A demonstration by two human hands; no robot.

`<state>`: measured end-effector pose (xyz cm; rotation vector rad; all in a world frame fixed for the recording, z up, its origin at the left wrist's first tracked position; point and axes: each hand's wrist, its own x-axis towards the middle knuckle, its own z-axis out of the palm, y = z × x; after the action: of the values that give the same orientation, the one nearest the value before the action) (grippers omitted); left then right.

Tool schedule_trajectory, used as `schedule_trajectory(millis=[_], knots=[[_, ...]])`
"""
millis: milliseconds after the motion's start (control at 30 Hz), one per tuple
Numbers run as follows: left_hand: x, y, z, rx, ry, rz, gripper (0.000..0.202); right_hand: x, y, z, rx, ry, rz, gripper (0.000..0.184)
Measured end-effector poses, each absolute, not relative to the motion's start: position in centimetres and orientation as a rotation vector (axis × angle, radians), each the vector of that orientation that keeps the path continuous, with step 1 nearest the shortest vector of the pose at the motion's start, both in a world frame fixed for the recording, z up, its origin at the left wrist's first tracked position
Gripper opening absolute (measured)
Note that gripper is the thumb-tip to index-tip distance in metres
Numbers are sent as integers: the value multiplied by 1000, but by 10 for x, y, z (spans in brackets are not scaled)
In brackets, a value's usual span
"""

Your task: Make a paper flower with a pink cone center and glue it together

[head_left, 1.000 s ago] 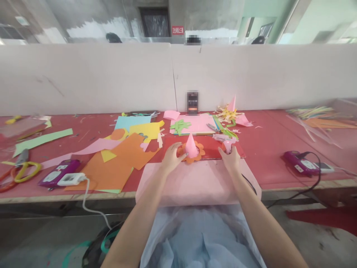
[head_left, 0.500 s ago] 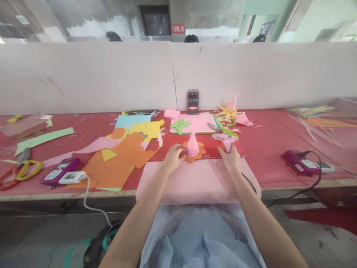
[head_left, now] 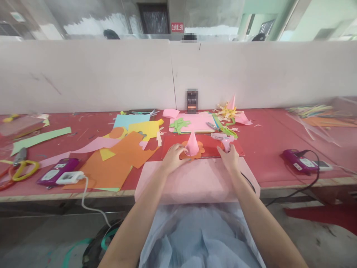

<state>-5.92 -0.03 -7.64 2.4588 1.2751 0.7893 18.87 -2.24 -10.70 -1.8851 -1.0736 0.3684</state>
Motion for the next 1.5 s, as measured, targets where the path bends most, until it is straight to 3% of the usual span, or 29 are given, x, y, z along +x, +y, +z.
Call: schedule_trajectory(millis=[100,333,1167,1500], knots=[[-59,-3,-73,2530,1212,698,27,189,-22,-107,-1878,-1076,373,45],[-61,-2,-75,2611,1171,630,11,189,-23,-108,-1884,-1077,363,43],[-61,0,-81,2814,1112,718,25,186,-28,-98,-1963,-1093,405,45],[-60,-1,-81,2837,1144,698,24,186,-28,-95,-2000,-1100,420,54]])
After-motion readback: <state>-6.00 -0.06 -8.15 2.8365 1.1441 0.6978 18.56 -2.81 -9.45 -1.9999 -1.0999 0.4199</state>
